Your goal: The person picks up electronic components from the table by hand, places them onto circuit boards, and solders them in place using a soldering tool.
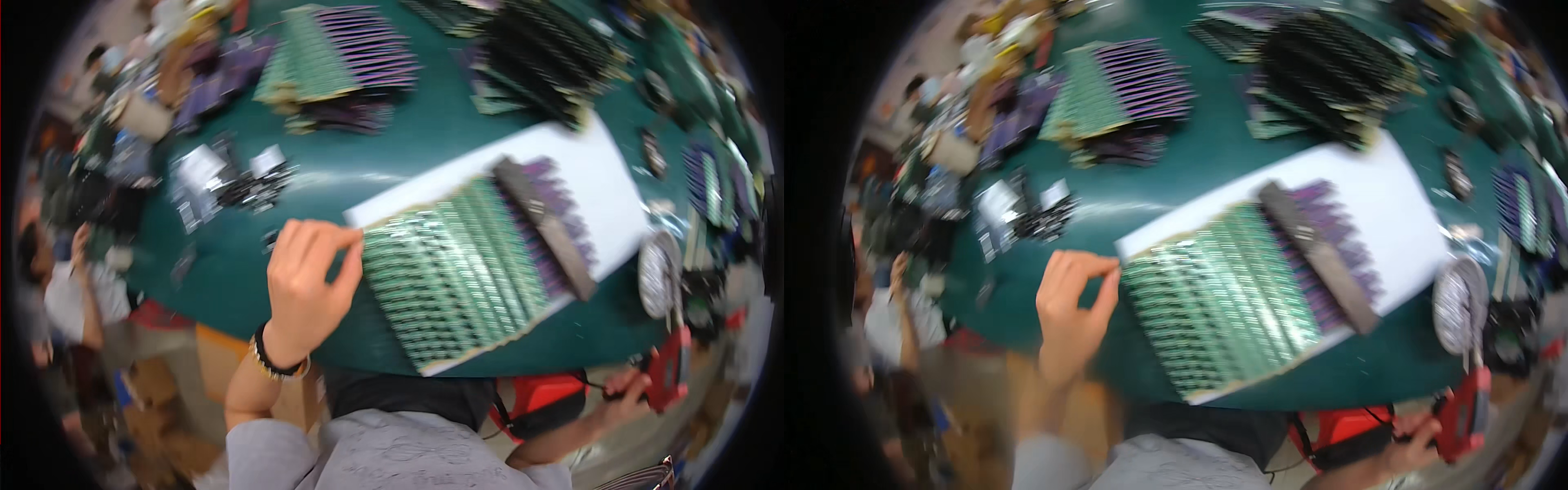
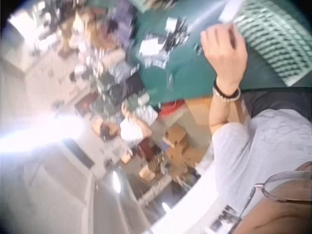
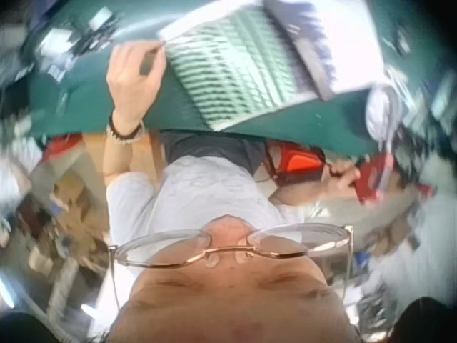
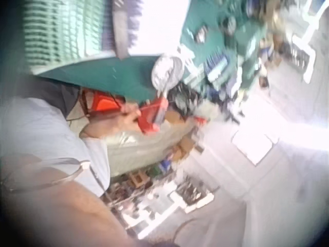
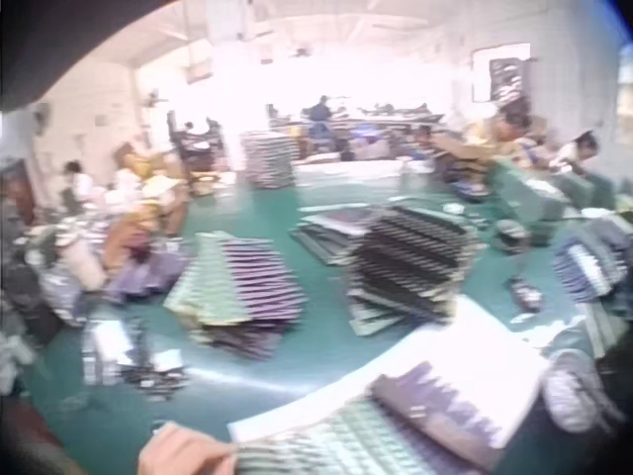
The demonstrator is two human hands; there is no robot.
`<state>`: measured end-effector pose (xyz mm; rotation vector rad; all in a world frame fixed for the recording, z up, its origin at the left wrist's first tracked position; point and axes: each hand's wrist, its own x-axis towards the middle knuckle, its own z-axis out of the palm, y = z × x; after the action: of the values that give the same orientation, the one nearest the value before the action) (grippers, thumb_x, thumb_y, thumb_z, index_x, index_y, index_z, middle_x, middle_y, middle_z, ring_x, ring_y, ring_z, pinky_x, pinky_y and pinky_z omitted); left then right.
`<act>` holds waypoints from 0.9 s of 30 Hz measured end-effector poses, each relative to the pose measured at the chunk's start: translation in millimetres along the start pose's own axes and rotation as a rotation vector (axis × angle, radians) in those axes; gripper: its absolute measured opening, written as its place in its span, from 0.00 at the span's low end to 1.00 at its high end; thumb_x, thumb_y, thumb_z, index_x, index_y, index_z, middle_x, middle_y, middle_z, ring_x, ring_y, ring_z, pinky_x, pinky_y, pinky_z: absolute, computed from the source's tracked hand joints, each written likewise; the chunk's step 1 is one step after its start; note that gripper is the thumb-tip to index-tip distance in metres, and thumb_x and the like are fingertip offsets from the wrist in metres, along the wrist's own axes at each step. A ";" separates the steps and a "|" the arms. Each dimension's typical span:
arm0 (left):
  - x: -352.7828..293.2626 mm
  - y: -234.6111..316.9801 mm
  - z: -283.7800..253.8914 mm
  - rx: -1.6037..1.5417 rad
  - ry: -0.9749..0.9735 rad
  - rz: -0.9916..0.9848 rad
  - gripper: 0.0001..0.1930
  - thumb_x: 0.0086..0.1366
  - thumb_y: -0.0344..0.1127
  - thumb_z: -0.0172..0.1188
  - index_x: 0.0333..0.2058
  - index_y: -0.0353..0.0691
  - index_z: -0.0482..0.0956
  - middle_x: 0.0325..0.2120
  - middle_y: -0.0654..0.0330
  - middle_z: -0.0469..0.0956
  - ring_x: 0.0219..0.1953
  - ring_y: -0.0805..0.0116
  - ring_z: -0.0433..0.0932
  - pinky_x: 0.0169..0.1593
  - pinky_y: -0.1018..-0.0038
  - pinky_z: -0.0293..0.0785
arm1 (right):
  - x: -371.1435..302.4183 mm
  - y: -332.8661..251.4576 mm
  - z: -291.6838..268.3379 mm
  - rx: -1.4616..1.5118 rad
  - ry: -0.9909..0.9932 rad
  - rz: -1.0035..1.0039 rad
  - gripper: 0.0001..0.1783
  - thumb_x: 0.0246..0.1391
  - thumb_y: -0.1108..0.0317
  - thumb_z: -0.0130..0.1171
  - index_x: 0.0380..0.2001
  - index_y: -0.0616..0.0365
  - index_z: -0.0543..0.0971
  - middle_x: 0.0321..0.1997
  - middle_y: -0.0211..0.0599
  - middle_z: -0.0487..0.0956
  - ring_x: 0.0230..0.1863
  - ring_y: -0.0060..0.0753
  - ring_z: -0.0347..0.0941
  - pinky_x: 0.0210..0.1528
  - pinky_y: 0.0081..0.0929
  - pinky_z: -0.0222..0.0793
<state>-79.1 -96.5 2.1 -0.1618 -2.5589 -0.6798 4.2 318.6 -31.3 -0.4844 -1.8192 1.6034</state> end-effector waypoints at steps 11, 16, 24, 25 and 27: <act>-35.2 -101.1 -41.7 0.153 0.000 -0.236 0.05 0.57 0.24 0.64 0.34 0.35 0.82 0.28 0.57 0.78 0.28 0.62 0.79 0.34 0.69 0.74 | -25.4 -11.3 37.7 0.217 -0.233 -0.021 0.39 0.66 0.47 0.51 0.64 0.70 0.57 0.16 0.25 0.58 0.14 0.18 0.54 0.18 0.19 0.55; -20.6 -108.0 -46.0 0.170 -0.215 -0.160 0.07 0.58 0.22 0.62 0.36 0.31 0.82 0.28 0.55 0.78 0.27 0.62 0.78 0.34 0.70 0.74 | -31.7 -12.5 44.2 0.197 -0.287 -0.079 0.39 0.66 0.46 0.50 0.63 0.72 0.58 0.15 0.25 0.58 0.13 0.18 0.54 0.19 0.18 0.56; -12.3 -108.5 -54.7 0.162 -0.301 -0.031 0.08 0.57 0.22 0.63 0.37 0.32 0.82 0.28 0.56 0.75 0.27 0.62 0.77 0.32 0.70 0.73 | -36.6 -5.2 41.8 0.239 -0.275 0.024 0.36 0.68 0.48 0.48 0.62 0.71 0.59 0.16 0.25 0.58 0.13 0.17 0.54 0.18 0.18 0.55; -12.5 -108.4 -54.2 0.142 -0.311 -0.063 0.08 0.57 0.22 0.63 0.37 0.33 0.82 0.28 0.56 0.75 0.27 0.62 0.77 0.32 0.71 0.73 | -36.8 -4.7 42.5 0.238 -0.273 0.026 0.36 0.68 0.48 0.48 0.62 0.71 0.59 0.16 0.25 0.58 0.13 0.17 0.54 0.18 0.18 0.55; -12.2 -108.7 -53.0 0.150 -0.302 -0.035 0.08 0.57 0.21 0.63 0.36 0.32 0.82 0.28 0.56 0.75 0.27 0.61 0.77 0.32 0.71 0.73 | -36.9 -4.6 44.3 0.252 -0.281 0.008 0.35 0.68 0.48 0.49 0.62 0.71 0.59 0.15 0.25 0.58 0.13 0.17 0.53 0.18 0.18 0.55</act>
<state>-71.1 -217.0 -11.0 -0.1818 -2.8956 -0.5043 1.1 261.1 -36.8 -0.1581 -1.7762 1.9522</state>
